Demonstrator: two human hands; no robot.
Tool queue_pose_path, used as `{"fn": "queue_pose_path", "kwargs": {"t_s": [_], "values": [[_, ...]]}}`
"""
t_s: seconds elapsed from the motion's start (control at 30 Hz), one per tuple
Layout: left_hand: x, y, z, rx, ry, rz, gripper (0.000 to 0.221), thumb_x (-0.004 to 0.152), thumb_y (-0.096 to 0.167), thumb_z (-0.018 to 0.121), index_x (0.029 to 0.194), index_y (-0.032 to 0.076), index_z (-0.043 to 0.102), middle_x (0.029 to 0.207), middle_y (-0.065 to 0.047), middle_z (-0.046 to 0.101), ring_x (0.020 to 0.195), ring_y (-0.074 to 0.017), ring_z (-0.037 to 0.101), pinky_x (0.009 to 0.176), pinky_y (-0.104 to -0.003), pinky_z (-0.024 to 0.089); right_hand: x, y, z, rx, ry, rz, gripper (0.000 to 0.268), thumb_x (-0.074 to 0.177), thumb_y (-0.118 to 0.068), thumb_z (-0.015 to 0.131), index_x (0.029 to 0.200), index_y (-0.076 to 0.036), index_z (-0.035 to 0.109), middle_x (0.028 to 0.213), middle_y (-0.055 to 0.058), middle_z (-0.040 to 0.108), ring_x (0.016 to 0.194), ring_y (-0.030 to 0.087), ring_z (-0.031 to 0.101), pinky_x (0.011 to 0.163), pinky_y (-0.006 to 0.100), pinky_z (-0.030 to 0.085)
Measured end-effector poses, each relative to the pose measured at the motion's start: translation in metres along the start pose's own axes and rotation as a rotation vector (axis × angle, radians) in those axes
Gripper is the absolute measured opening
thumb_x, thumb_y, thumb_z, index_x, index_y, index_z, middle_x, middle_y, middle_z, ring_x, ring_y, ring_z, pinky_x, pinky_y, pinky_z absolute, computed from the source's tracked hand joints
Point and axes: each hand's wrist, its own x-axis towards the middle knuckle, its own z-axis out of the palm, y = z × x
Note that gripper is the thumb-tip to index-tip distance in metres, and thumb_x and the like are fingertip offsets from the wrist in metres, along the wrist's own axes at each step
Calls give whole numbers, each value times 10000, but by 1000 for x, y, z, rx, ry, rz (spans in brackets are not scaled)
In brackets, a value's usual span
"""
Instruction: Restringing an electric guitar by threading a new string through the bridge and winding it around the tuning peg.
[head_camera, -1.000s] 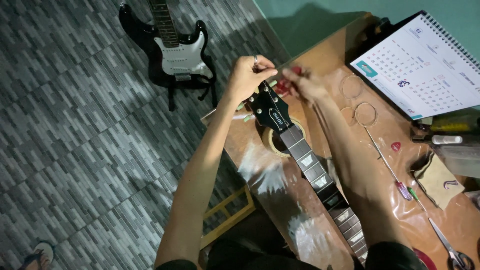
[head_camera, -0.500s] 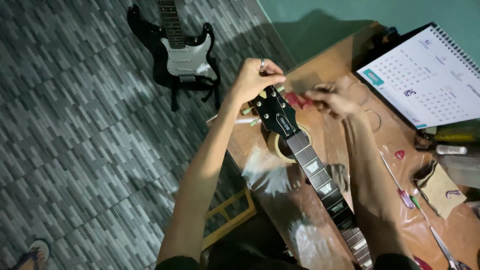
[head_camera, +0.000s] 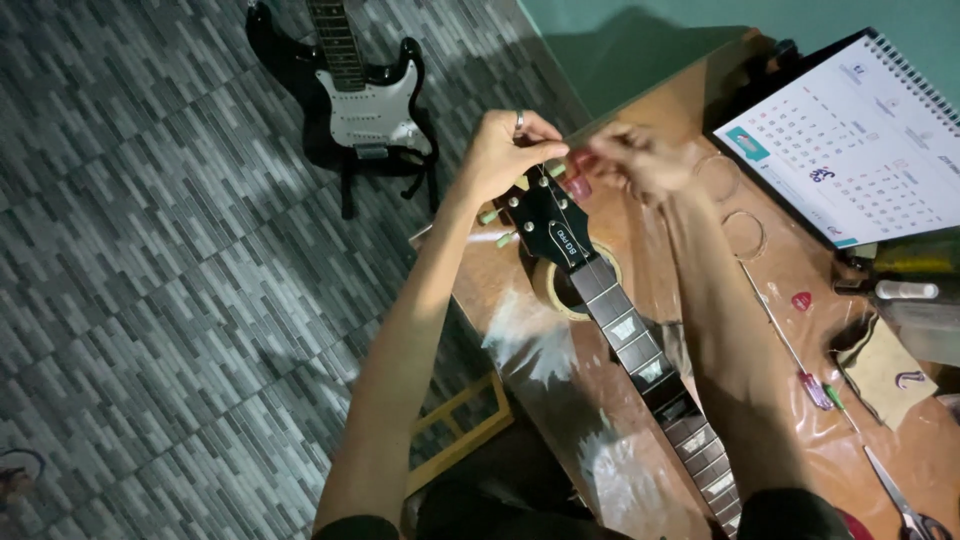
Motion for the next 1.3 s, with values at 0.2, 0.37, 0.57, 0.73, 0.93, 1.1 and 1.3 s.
{"fn": "queue_pose_path", "kwargs": {"t_s": [0.2, 0.37, 0.57, 0.73, 0.93, 1.1, 1.3], "values": [[-5, 6, 0, -3, -18, 18, 165, 773, 142, 899, 910, 133, 808, 757, 11, 750, 719, -59, 638, 705, -221, 509, -31, 35, -48, -81, -247, -66, 242, 952, -250, 747, 880, -29, 678, 590, 32, 504, 570, 112, 553, 414, 173, 376], [-2, 2, 1, 30, 3, 6, 167, 766, 174, 902, 909, 166, 818, 761, 2, 768, 725, -66, 664, 707, -224, 518, 7, 39, -11, 30, -46, -61, 250, 1002, -289, 747, 1005, -48, 679, 766, 104, 636, 655, 107, 603, 505, 190, 468], [-7, 14, -2, 43, -2, 5, 159, 773, 177, 894, 911, 165, 816, 769, -5, 772, 724, -84, 672, 705, -240, 523, -21, 14, -33, -102, -108, 27, 263, 965, -293, 755, 899, -57, 660, 601, 39, 537, 486, 76, 503, 361, 197, 388], [-9, 11, -1, 24, 13, 37, 154, 776, 167, 893, 911, 160, 818, 747, 14, 757, 715, -67, 648, 703, -223, 503, -14, -6, 8, -108, -30, -152, 262, 988, -263, 729, 844, -53, 671, 605, 80, 634, 494, 107, 593, 409, 193, 414], [-7, 3, 7, 32, 5, 45, 160, 763, 162, 899, 899, 150, 815, 740, 0, 755, 716, -70, 654, 694, -233, 511, -7, 20, -21, -84, 29, 103, 367, 925, -389, 816, 753, -102, 666, 600, 51, 594, 502, 95, 535, 389, 225, 362], [-5, 0, -1, 35, -4, 47, 157, 786, 161, 893, 922, 147, 815, 762, -26, 770, 725, -70, 682, 705, -223, 525, -36, -22, 7, -293, -66, 58, 329, 900, -315, 773, 770, -35, 659, 681, 91, 615, 597, 166, 527, 520, 259, 359], [-4, 3, 3, 8, 19, 63, 151, 792, 108, 883, 926, 121, 815, 756, -27, 768, 724, -78, 668, 713, -233, 525, 8, 20, -18, 35, -30, 132, 310, 985, -494, 726, 919, -221, 595, 621, -9, 484, 477, 72, 466, 310, 167, 283]]}}
